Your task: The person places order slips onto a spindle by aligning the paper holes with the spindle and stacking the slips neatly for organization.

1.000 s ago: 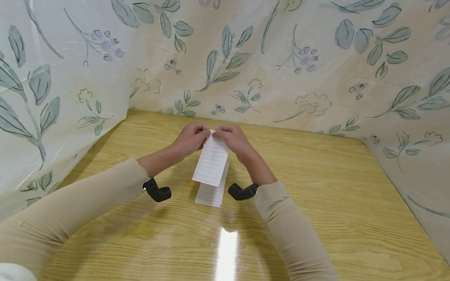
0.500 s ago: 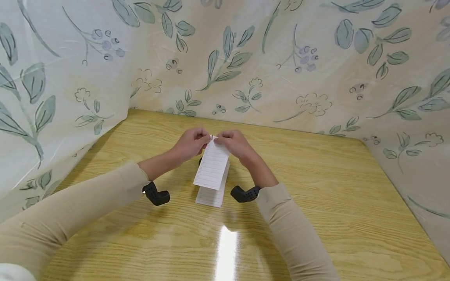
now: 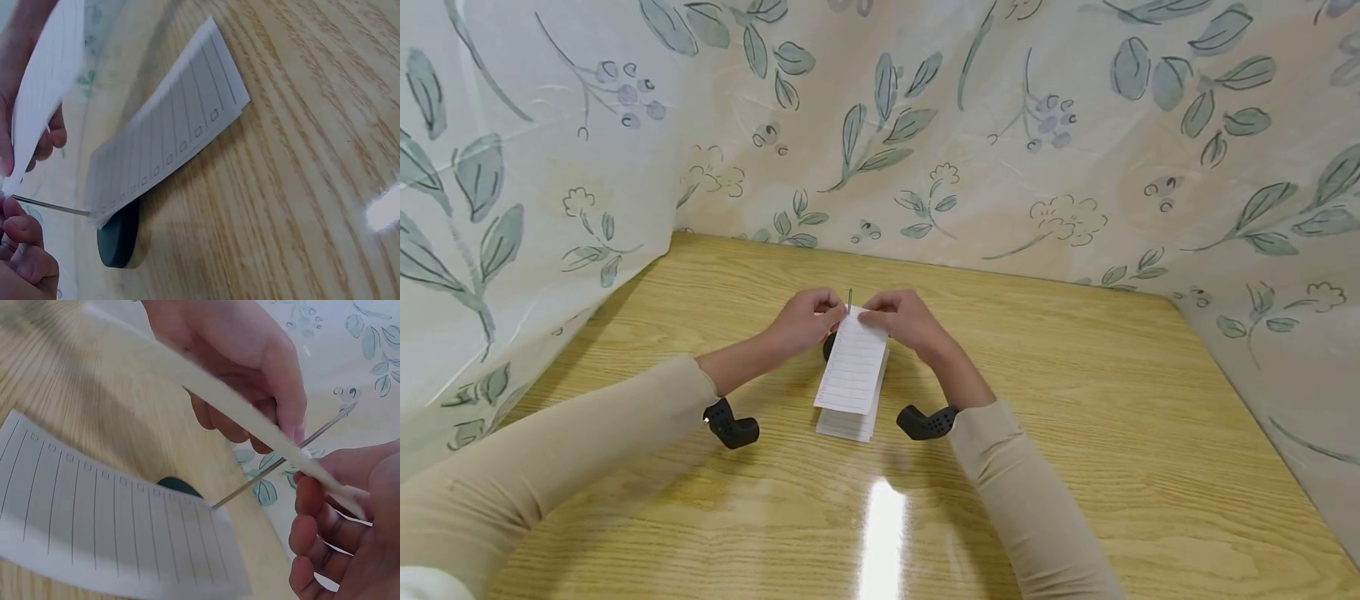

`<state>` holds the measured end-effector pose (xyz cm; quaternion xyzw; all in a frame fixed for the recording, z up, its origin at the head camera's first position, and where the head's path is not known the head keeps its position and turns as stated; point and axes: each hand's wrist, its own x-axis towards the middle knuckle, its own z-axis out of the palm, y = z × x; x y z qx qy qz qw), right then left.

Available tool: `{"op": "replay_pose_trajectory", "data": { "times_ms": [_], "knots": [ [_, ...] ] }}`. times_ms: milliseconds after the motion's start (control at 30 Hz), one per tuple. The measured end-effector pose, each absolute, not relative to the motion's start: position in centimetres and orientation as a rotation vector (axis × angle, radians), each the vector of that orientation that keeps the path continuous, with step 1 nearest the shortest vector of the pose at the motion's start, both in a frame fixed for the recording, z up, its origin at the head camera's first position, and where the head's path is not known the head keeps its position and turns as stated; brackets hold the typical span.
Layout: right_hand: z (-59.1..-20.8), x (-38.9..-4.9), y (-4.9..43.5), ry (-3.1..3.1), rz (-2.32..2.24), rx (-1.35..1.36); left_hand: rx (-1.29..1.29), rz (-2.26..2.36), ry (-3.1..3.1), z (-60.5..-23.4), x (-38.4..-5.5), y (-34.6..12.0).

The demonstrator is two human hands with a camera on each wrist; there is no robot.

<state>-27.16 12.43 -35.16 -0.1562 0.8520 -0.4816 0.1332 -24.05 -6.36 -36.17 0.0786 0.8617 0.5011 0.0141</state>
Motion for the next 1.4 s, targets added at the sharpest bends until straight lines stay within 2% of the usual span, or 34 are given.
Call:
{"op": "replay_pose_trajectory", "data": {
  "times_ms": [800, 1400],
  "knots": [
    [-37.7, -27.6, 13.7, 2.741, -1.017, -0.532, 0.154, 1.416, 2.678, -39.1, -24.8, -5.5],
    [-38.7, -27.2, 13.4, 2.795, -0.917, -0.499, 0.200, 1.353, 2.740, -40.0, -24.9, -5.6]
  ]
}}
